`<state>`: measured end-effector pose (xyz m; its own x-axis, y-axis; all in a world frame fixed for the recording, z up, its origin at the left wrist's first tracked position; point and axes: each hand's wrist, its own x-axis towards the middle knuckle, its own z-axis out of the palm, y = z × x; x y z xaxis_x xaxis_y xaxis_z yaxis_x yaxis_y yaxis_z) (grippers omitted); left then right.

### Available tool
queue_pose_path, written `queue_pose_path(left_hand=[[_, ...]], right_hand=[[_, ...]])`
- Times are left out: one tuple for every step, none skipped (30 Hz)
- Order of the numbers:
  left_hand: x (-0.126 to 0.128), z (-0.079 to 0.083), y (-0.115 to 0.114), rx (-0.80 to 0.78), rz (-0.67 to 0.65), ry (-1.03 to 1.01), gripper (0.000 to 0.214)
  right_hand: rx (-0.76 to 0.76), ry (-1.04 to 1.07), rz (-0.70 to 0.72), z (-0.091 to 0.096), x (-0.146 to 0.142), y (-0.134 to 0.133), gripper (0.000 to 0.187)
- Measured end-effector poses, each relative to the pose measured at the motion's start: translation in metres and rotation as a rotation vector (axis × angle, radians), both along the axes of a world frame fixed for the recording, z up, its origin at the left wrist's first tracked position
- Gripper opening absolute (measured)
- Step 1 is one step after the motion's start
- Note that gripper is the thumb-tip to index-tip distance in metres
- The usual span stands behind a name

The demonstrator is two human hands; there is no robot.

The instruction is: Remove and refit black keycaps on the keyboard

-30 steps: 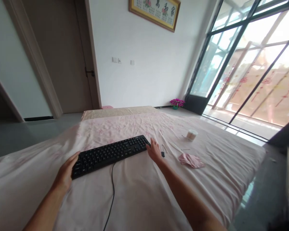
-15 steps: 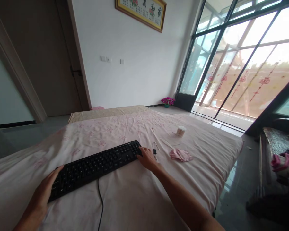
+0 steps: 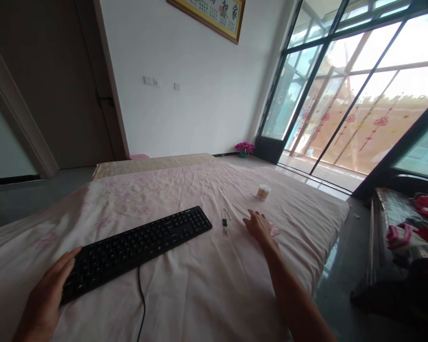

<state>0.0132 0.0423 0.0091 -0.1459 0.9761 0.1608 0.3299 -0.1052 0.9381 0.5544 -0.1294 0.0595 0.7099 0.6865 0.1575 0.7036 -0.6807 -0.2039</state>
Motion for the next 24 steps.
queue_pose_path(left_hand=[[0.0,-0.001,-0.001,0.015,-0.022,-0.018,0.035],[0.0,-0.001,-0.002,0.023,-0.047,-0.054,0.036],[-0.001,0.0,-0.003,0.029,-0.057,-0.086,0.037],[-0.001,0.001,-0.004,0.036,-0.055,-0.1,0.039],[-0.001,0.002,-0.005,0.03,-0.043,-0.117,0.04],[-0.001,0.002,-0.005,0.025,-0.043,-0.136,0.042],[-0.002,0.002,-0.005,0.02,-0.05,-0.147,0.043],[-0.002,0.001,-0.004,0.019,-0.05,-0.16,0.045],[-0.002,0.0,-0.004,0.019,-0.053,-0.171,0.046],[-0.002,-0.001,-0.003,0.025,-0.052,-0.175,0.047],[-0.002,-0.003,-0.002,0.036,-0.049,-0.171,0.047],[-0.002,-0.005,-0.002,0.047,-0.046,-0.16,0.046],[-0.002,-0.006,-0.002,0.059,-0.042,-0.147,0.046],[-0.002,-0.007,-0.002,0.063,-0.038,-0.142,0.045],[-0.002,-0.007,-0.002,0.06,-0.036,-0.154,0.045],[-0.002,-0.006,-0.002,0.047,-0.034,-0.185,0.046],[-0.003,-0.005,-0.002,0.032,-0.029,-0.232,0.047],[-0.004,-0.004,-0.002,0.016,-0.014,-0.286,0.049],[-0.005,-0.003,-0.001,0.001,0.011,-0.34,0.05],[-0.006,-0.002,0.0,-0.015,0.036,-0.386,0.052],[-0.007,-0.001,0.0,-0.029,0.062,-0.42,0.052],[-0.008,-0.001,0.001,-0.044,0.082,-0.438,0.053],[-0.009,-0.001,0.001,-0.06,0.094,-0.439,0.052],[-0.009,-0.001,0.001,-0.072,0.096,-0.422,0.052]], right_hand=[[-0.035,-0.007,-0.016,-0.001,0.005,0.0,0.047],[-0.071,-0.009,-0.026,-0.001,0.009,0.002,0.045],[-0.107,-0.01,-0.03,0.0,0.014,0.005,0.041],[-0.141,-0.01,-0.031,0.001,0.018,0.008,0.038],[-0.174,-0.008,-0.027,0.003,0.022,0.012,0.034],[-0.203,-0.005,-0.02,0.005,0.025,0.015,0.03],[-0.228,-0.001,-0.01,0.006,0.028,0.019,0.028],[-0.252,0.004,0.001,0.007,0.031,0.022,0.026],[-0.272,0.003,0.016,0.008,0.032,0.025,0.024],[-0.29,-0.003,0.033,0.009,0.033,0.028,0.024],[-0.305,-0.014,0.053,0.009,0.032,0.03,0.024],[-0.315,-0.029,0.073,0.008,0.031,0.032,0.024],[-0.321,-0.044,0.092,0.008,0.029,0.033,0.024],[-0.324,-0.056,0.108,0.009,0.027,0.035,0.025],[-0.322,-0.064,0.122,0.009,0.025,0.036,0.026],[-0.318,-0.07,0.134,0.011,0.023,0.036,0.027],[-0.317,-0.075,0.144,0.013,0.022,0.037,0.028],[-0.306,-0.081,0.153,0.015,0.021,0.038,0.029],[-0.273,-0.089,0.159,0.018,0.021,0.039,0.029],[-0.207,-0.091,0.166,0.021,0.021,0.04,0.03],[-0.105,-0.077,0.181,0.024,0.02,0.041,0.031],[0.028,-0.035,0.204,0.027,0.018,0.043,0.033],[0.179,0.041,0.233,0.031,0.015,0.044,0.034],[0.327,0.15,0.268,0.034,0.01,0.047,0.036]])
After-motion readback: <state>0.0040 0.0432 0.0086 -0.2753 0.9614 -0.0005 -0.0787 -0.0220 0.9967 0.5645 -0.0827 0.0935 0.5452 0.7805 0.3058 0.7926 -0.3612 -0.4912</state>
